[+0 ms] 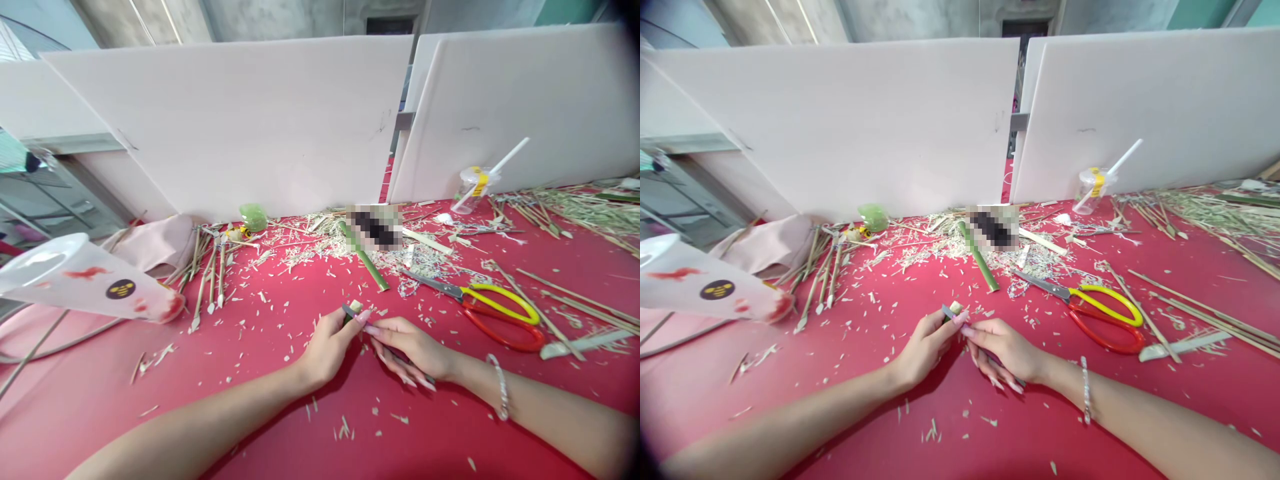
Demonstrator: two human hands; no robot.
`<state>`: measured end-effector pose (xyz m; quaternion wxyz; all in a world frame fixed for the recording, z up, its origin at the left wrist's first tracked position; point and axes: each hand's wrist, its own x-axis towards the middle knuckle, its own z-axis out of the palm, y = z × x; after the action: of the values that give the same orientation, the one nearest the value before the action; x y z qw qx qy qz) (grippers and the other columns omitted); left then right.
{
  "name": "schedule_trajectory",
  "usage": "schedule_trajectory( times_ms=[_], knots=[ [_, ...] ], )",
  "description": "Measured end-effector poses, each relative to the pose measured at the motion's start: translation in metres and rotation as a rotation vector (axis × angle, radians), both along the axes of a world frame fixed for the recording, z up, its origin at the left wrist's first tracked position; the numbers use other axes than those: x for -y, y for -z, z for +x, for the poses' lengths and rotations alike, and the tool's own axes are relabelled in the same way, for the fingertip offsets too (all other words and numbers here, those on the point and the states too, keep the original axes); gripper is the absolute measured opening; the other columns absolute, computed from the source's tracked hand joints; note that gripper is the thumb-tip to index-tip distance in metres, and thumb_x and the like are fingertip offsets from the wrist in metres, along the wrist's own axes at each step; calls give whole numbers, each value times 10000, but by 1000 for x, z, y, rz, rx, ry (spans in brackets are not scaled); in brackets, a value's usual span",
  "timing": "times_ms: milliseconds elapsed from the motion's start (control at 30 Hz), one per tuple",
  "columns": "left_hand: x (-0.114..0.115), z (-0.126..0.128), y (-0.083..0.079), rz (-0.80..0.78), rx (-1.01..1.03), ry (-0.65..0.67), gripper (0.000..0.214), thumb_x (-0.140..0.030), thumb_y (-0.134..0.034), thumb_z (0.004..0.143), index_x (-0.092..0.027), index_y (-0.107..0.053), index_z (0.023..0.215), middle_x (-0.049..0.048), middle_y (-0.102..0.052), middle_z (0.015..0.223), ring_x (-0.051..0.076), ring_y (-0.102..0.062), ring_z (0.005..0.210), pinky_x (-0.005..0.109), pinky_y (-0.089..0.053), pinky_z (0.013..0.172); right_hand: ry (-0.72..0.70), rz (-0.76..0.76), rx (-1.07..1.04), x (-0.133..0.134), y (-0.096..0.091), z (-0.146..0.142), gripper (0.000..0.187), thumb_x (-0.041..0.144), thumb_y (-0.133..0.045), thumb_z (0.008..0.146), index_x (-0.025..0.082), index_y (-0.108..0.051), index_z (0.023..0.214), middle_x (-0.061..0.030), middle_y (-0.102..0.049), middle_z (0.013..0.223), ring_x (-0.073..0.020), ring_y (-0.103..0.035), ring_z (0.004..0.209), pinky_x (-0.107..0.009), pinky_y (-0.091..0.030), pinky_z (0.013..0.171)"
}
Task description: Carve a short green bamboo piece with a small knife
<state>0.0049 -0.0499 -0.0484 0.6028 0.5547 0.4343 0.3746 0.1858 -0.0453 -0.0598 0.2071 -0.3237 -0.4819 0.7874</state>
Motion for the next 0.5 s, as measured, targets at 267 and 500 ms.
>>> schedule_trajectory(
  times_ms=[267, 500],
  knots=[
    [-1, 0, 1, 2, 13, 20, 362, -498, -538, 914, -171, -511, 760, -8, -520, 663, 136, -477, 665, 262, -393, 660, 14, -8, -18, 0, 2, 0, 441, 554, -511, 918, 161, -511, 717, 46, -552, 391, -72, -412, 200, -133, -224, 200],
    [-3, 0, 2, 61, -54, 16, 419, -546, -523, 907, -159, -543, 748, 19, -582, 704, 166, -538, 726, 286, -421, 722, 43, -4, -3, 1, -1, -1, 448, 554, -513, 919, 161, -513, 704, 49, -542, 377, -65, -386, 193, -128, -219, 201]
  ],
)
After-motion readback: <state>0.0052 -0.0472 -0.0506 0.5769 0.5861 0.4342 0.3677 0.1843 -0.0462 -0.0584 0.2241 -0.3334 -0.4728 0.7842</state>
